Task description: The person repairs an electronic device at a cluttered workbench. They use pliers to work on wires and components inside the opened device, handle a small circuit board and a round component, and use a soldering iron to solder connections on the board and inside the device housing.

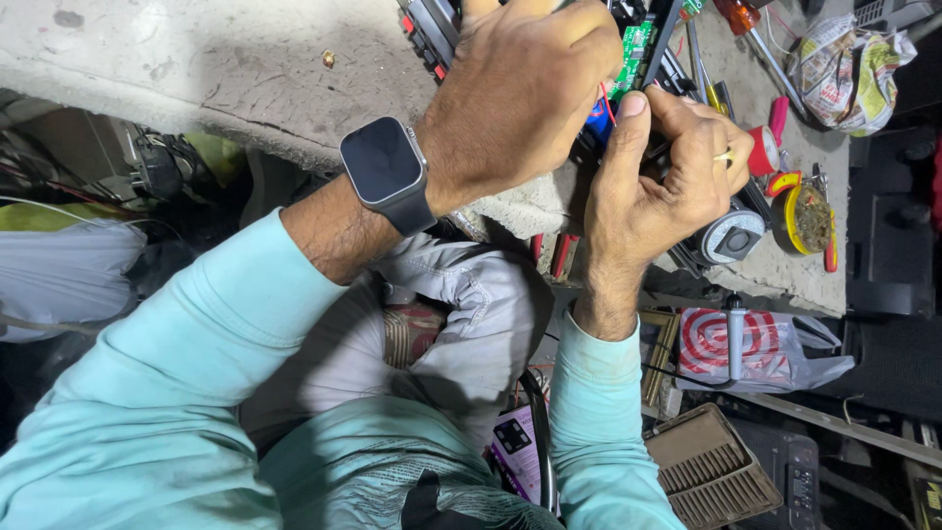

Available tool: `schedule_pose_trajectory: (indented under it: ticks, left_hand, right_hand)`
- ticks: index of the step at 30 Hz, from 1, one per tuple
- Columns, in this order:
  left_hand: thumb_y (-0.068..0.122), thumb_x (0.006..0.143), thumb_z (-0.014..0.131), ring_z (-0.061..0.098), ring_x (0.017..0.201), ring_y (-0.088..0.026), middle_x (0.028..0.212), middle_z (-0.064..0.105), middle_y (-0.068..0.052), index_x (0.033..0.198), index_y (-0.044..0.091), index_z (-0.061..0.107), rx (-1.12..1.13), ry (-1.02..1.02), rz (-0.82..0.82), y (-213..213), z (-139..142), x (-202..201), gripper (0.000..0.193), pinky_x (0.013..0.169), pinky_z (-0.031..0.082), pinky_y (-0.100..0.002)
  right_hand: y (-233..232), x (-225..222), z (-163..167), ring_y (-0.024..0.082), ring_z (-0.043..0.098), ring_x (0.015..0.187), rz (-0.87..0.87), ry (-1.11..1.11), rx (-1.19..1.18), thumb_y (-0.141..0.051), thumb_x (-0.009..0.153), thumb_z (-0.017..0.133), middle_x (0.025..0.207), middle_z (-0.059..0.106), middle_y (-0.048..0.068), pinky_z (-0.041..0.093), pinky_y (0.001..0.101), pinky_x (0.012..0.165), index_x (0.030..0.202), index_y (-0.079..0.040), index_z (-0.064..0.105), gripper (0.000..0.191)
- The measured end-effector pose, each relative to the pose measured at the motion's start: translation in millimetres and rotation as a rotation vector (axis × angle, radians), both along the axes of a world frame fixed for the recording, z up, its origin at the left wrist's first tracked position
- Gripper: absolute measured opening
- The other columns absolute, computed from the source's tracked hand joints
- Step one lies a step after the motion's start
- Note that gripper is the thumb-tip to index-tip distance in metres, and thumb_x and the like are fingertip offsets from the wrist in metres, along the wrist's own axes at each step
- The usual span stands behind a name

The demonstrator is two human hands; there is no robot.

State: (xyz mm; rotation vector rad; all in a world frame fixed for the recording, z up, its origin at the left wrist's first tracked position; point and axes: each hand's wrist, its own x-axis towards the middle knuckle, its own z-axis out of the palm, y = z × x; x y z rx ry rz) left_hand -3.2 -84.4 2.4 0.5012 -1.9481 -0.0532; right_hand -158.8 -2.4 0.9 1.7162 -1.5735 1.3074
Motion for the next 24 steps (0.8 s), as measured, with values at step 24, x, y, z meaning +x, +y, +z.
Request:
schedule_pose_trajectory:
  ticks: [24]
  left_hand:
    - [0.007,0.095,0.065,0.057,0.103,-0.032,0.101,0.064,-0.009,0.096,0.004,0.064,0.047,0.11,-0.004,3.9,-1.5,-10.3,0.003,0.088,0.041,-0.049]
  right_hand:
    - [2.2,-0.2,3.2,0.021,0.058,0.106,-0.006,0.158,-0.01,-0.006,0.101,0.083,0.108,0.068,0.002,0.039,0.0354,0.097,0.122,-0.014,0.076,0.023]
